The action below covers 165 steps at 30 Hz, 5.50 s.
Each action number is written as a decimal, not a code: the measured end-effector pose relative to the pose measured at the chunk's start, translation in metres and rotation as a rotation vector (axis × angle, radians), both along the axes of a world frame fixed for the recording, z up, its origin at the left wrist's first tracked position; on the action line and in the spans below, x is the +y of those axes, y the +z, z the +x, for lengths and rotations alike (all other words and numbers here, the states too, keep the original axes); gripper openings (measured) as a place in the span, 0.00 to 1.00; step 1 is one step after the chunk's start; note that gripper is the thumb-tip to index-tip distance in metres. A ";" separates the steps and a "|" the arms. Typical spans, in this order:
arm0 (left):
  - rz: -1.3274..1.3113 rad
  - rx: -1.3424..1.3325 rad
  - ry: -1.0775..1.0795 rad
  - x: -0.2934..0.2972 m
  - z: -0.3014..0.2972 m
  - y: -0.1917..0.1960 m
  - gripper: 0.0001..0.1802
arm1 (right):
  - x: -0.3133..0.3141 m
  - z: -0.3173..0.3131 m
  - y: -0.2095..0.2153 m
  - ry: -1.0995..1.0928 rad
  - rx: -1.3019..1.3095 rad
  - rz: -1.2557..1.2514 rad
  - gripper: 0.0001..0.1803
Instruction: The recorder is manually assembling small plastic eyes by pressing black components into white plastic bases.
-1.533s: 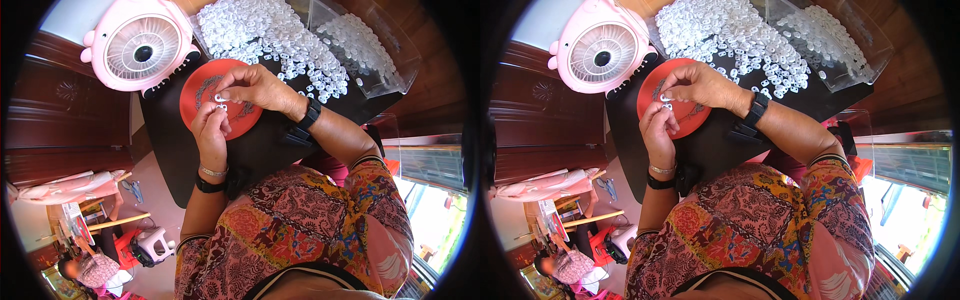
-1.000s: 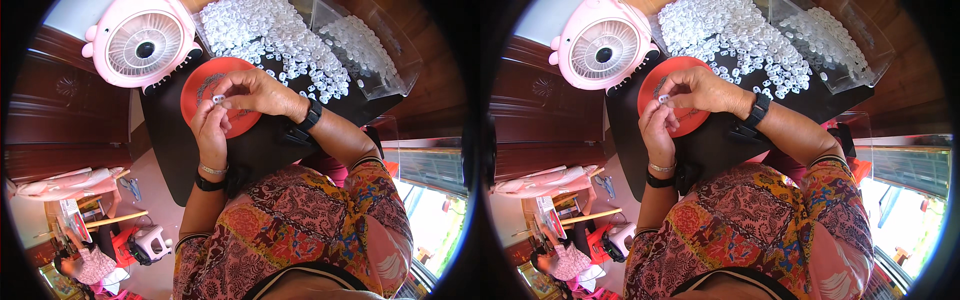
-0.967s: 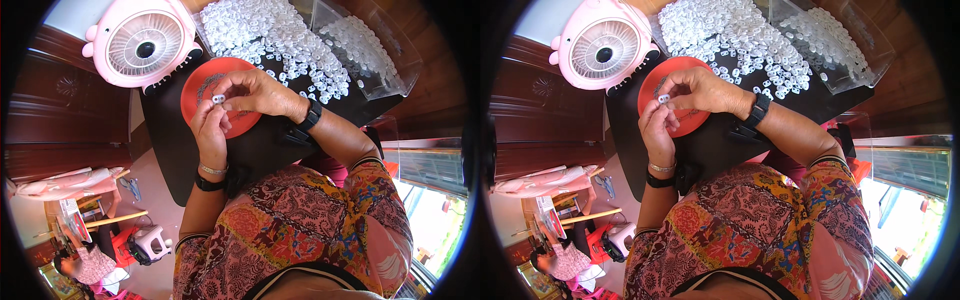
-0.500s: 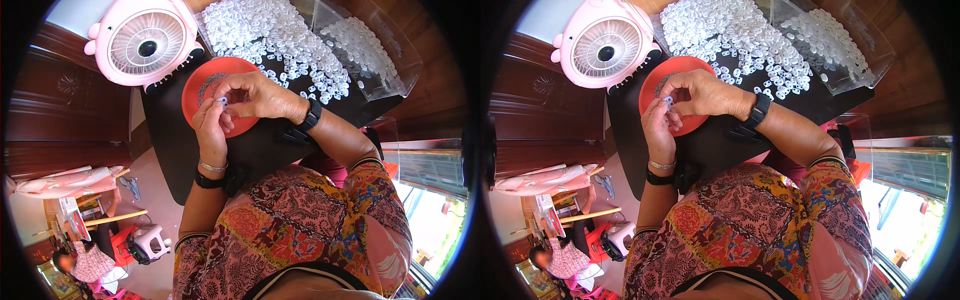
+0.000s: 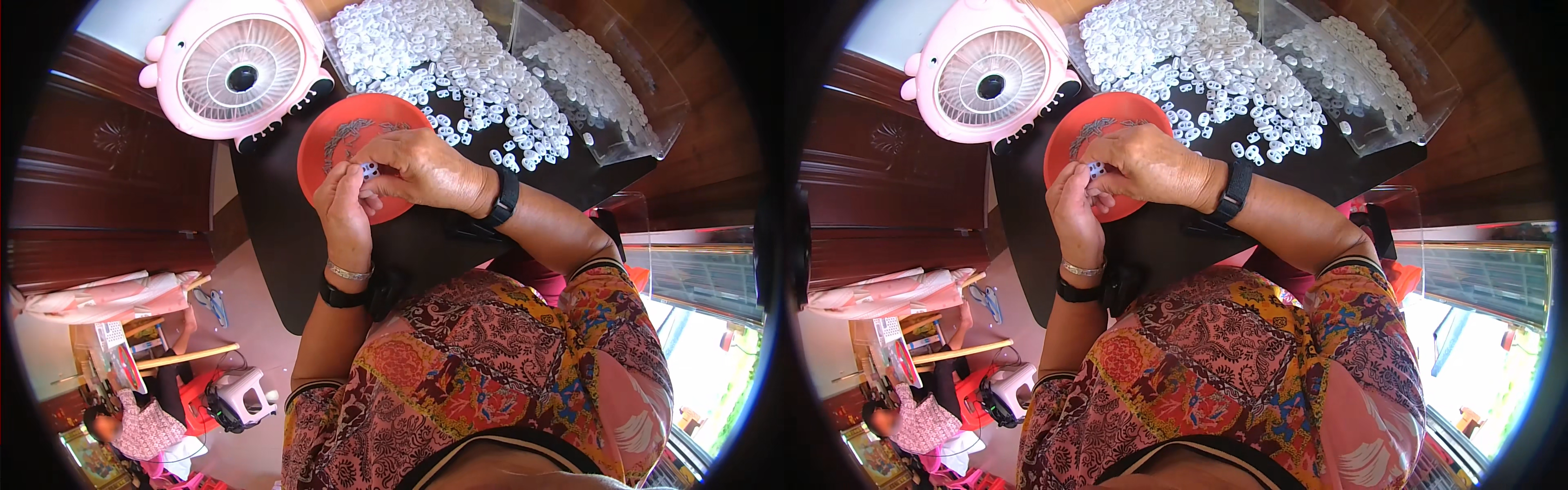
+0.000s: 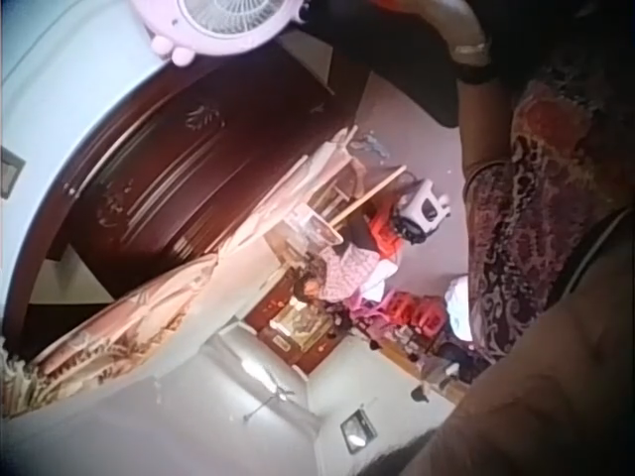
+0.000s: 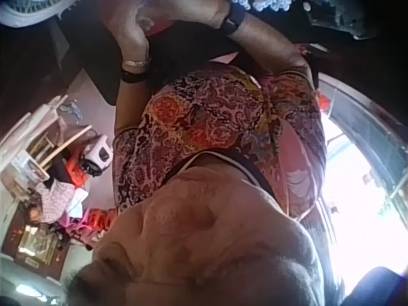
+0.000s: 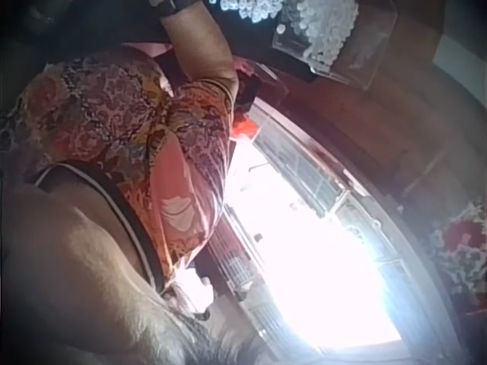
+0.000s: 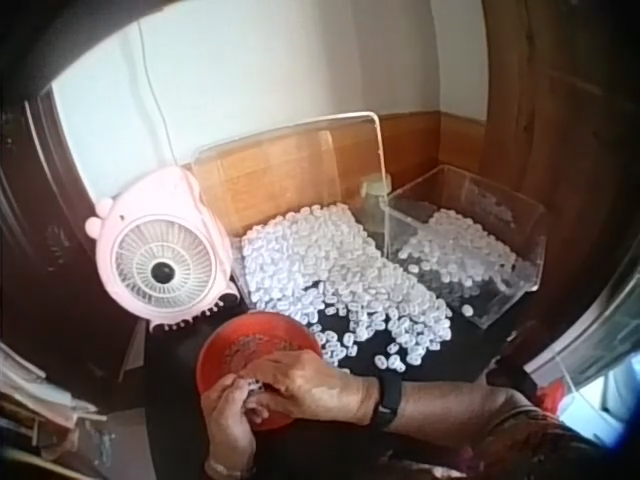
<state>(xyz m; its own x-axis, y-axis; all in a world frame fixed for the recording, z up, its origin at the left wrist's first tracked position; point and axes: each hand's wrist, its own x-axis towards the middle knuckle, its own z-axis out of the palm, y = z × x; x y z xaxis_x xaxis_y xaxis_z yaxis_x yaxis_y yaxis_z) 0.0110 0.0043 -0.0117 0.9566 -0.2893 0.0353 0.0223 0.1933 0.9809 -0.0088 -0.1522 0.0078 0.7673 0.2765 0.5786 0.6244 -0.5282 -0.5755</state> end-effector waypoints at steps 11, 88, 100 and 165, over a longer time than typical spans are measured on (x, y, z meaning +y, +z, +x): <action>0.018 -0.069 0.037 -0.005 -0.010 0.007 0.14 | 0.002 -0.007 0.006 -0.066 -0.037 -0.038 0.08; 0.000 -0.075 -0.082 -0.007 -0.010 0.000 0.18 | -0.014 0.000 0.003 -0.012 -0.023 0.112 0.06; 0.085 -0.182 -0.108 -0.020 -0.017 0.038 0.11 | -0.010 0.004 -0.010 0.085 -0.123 0.470 0.06; 0.021 -0.103 -0.052 0.021 0.031 -0.002 0.07 | -0.030 0.020 -0.021 -0.104 -0.007 -0.376 0.05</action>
<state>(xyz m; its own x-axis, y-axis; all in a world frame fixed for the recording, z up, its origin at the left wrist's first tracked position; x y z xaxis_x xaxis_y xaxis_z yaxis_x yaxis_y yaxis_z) 0.0420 0.0254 -0.0138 0.9320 -0.3398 0.1261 -0.0694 0.1741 0.9823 0.0109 -0.1821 -0.0132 0.7987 0.3915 0.4570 0.5596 -0.7623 -0.3252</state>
